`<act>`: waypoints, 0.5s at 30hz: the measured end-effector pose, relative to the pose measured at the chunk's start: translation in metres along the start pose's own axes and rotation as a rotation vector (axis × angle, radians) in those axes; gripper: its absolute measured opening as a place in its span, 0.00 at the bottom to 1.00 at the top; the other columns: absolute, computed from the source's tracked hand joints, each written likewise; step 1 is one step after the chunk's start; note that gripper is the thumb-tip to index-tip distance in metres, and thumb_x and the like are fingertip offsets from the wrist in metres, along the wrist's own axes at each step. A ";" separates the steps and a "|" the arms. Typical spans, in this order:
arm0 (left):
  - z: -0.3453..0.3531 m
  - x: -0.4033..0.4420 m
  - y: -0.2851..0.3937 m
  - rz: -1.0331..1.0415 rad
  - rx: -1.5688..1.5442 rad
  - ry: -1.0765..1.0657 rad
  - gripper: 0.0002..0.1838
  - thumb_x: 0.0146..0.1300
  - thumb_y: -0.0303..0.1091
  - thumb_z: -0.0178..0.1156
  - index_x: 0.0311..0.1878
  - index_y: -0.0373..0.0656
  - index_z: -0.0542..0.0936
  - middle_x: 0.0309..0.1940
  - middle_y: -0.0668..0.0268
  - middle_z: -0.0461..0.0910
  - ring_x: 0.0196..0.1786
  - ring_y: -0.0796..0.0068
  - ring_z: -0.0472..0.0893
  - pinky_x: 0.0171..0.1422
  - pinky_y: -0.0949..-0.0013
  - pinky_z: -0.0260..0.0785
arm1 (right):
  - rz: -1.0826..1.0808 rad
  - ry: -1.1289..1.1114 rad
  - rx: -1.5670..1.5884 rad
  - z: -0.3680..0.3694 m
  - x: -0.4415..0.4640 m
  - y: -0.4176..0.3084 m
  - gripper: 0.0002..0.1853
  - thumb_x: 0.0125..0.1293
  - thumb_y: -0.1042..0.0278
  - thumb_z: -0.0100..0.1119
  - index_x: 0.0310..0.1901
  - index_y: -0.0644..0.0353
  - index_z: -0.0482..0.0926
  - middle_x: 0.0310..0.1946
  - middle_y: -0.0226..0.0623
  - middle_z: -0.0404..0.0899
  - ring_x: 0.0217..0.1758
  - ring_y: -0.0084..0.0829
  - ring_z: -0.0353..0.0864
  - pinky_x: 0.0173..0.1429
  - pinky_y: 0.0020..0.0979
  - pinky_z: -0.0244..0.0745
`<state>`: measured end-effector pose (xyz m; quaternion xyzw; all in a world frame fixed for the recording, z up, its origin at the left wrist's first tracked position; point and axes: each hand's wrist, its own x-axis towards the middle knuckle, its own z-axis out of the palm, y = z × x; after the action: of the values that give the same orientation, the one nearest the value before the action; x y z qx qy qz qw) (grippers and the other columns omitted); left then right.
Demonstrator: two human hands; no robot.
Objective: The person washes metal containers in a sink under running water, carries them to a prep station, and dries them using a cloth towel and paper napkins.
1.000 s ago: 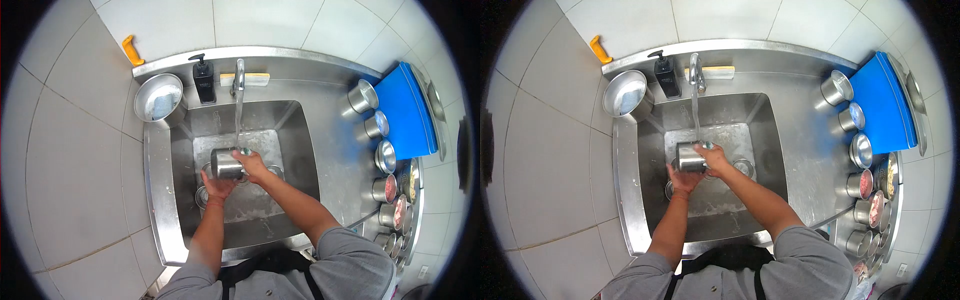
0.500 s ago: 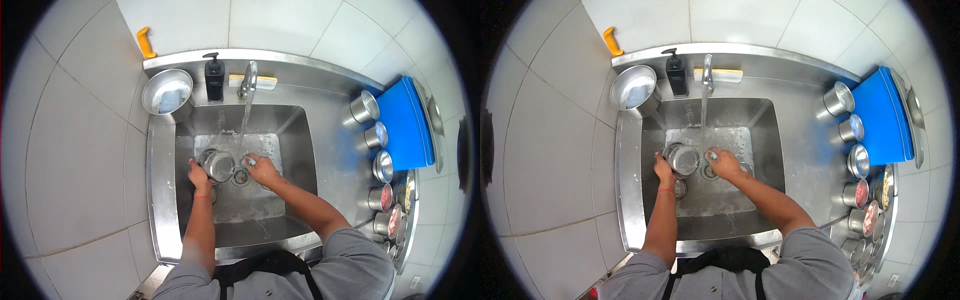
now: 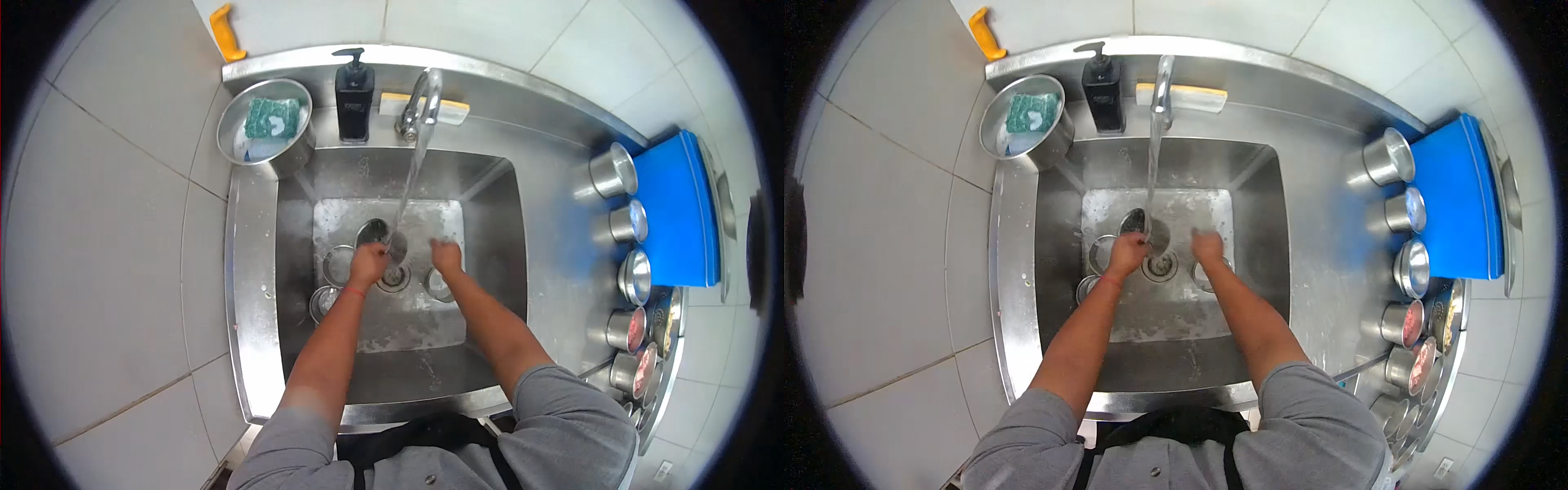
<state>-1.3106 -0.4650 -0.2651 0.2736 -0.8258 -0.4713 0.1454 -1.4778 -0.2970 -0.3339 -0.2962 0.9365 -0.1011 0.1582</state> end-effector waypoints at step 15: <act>-0.032 -0.087 -0.090 -0.010 0.609 -0.148 0.16 0.55 0.25 0.55 0.49 0.43 0.78 0.53 0.52 0.73 0.54 0.52 0.75 0.55 0.52 0.70 | -0.241 -0.477 0.075 0.057 -0.053 -0.106 0.15 0.58 0.70 0.52 0.46 0.62 0.79 0.47 0.49 0.79 0.58 0.49 0.74 0.57 0.45 0.73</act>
<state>-1.1961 -0.4723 -0.3248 0.2738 -0.9359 -0.2215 -0.0060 -1.3612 -0.3566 -0.3444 -0.4148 0.8263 -0.0813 0.3722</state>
